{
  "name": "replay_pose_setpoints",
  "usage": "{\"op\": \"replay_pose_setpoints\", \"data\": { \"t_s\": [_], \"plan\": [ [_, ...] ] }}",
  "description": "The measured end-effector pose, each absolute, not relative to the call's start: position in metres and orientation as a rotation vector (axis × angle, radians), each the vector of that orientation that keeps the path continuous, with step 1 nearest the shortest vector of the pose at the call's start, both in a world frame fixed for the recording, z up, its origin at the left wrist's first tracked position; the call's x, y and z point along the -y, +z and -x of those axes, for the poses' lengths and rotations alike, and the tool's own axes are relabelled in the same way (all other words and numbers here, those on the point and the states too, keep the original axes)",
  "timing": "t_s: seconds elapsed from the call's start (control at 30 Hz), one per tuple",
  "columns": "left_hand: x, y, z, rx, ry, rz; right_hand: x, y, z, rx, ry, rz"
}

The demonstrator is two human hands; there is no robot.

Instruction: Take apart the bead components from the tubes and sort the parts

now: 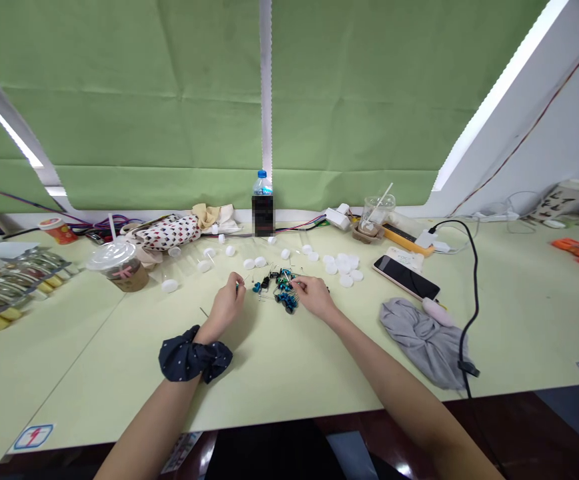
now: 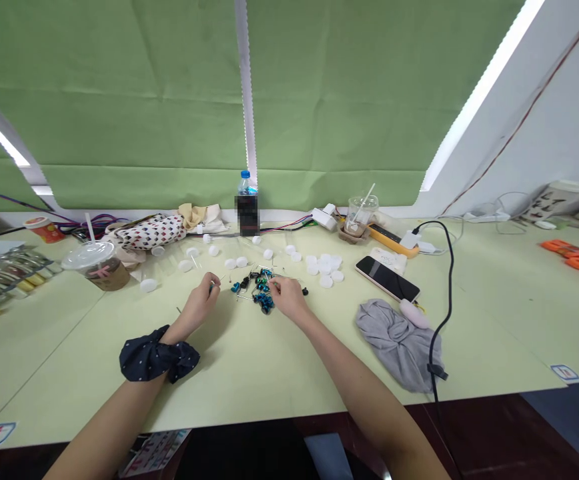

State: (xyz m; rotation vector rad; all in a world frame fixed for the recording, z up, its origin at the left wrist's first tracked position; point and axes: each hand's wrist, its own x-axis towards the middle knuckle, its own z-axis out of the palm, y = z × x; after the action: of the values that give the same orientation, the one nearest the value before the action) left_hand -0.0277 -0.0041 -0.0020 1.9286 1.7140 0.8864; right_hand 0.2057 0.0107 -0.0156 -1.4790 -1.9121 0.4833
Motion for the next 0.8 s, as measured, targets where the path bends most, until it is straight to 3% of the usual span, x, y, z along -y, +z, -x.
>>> {"op": "replay_pose_setpoints", "data": {
  "t_s": [0.37, 0.8],
  "plan": [
    [-0.001, 0.002, 0.053, -1.943, 0.619, -2.069, -0.022, -0.016, -0.230, 1.810, 0.523, 1.514],
    [0.009, -0.010, 0.017, -1.136, 0.863, -1.986, -0.017, -0.013, -0.232, 2.172, 0.458, 1.552]
  ]
}}
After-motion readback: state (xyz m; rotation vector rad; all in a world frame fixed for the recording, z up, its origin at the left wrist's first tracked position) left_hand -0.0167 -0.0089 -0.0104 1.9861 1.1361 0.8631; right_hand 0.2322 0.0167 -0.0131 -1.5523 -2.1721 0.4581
